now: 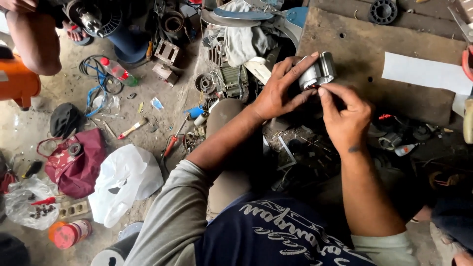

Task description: Rewinding the copper coils of a motor stator core by hand.

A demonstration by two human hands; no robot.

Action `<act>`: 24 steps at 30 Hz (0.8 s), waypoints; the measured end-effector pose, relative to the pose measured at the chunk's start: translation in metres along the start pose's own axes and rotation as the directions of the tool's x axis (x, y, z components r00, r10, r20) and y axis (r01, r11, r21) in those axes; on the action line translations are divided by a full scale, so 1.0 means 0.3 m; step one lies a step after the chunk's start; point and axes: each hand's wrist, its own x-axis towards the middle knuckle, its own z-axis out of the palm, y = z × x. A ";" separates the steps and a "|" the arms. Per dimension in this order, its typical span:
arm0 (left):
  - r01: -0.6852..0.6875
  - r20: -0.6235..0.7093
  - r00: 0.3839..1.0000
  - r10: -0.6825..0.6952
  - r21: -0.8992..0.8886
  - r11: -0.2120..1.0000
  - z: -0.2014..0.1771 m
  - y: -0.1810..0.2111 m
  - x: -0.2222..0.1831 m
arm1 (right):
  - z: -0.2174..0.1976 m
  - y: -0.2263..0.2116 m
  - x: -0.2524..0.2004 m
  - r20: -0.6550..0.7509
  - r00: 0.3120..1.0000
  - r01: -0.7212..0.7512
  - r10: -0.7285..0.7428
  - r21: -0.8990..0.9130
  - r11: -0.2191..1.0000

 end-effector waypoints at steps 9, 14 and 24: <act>0.017 0.054 0.998 -0.012 -0.087 0.996 -0.040 0.018 0.017 | 0.068 0.064 0.006 -0.121 0.993 -0.002 0.005 0.025 1.000; 0.001 0.139 0.990 0.023 -0.176 0.984 -0.073 -0.002 0.035 | 0.065 0.048 -0.003 -0.138 0.990 -0.024 0.022 -0.015 1.000; 0.437 0.442 0.875 -0.199 -0.543 0.717 -0.217 0.072 0.206 | 0.130 0.068 0.022 -0.189 0.973 -0.169 0.133 -0.186 0.968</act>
